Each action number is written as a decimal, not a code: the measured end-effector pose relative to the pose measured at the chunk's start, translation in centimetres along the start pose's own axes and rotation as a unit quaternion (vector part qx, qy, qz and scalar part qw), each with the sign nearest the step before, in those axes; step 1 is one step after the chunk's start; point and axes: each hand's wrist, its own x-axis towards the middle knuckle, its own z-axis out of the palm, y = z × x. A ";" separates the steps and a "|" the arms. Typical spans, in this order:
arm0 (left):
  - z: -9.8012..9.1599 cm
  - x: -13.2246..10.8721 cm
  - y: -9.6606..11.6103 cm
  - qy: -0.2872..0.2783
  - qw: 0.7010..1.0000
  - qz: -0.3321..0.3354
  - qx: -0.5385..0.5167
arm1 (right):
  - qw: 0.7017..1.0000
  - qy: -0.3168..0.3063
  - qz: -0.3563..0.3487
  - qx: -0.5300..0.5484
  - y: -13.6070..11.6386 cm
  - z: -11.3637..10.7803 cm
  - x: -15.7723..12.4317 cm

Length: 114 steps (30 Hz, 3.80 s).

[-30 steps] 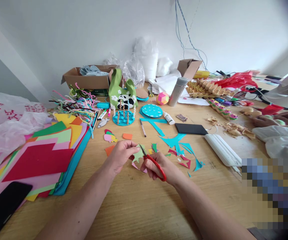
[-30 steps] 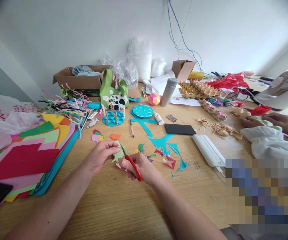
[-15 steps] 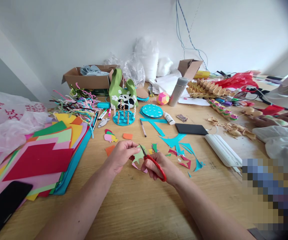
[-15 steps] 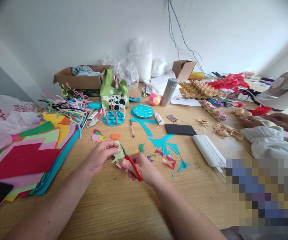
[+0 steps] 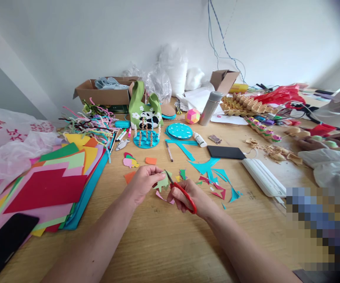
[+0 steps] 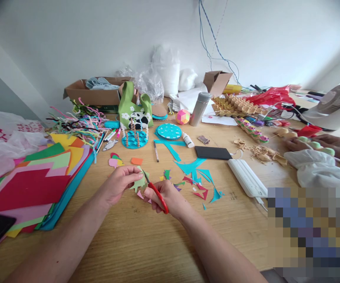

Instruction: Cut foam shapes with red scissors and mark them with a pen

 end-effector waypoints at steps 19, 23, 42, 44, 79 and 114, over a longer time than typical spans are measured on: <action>0.1 -0.2 0.2 0.001 1.000 -0.006 0.006 | 1.000 0.003 0.011 -0.007 -0.3 0.0 -0.2; 0.1 -0.2 0.1 0.003 1.000 -0.008 0.011 | 1.000 0.003 0.018 -0.010 -0.4 0.0 -0.2; -0.5 -0.1 0.1 -0.008 0.999 -0.021 0.029 | 1.000 -0.002 0.011 -0.029 -1.1 0.3 -0.2; -0.5 -0.1 0.1 -0.009 0.999 -0.025 0.027 | 1.000 0.000 0.012 -0.027 -1.2 0.3 -0.3; -0.8 0.5 -0.4 -0.004 0.994 -0.033 -0.100 | 1.000 0.019 0.000 -0.002 -0.3 0.2 -0.1; -0.3 0.4 -0.6 0.031 0.996 -0.047 -0.067 | 1.000 0.001 -0.014 -0.010 -0.5 0.3 -0.2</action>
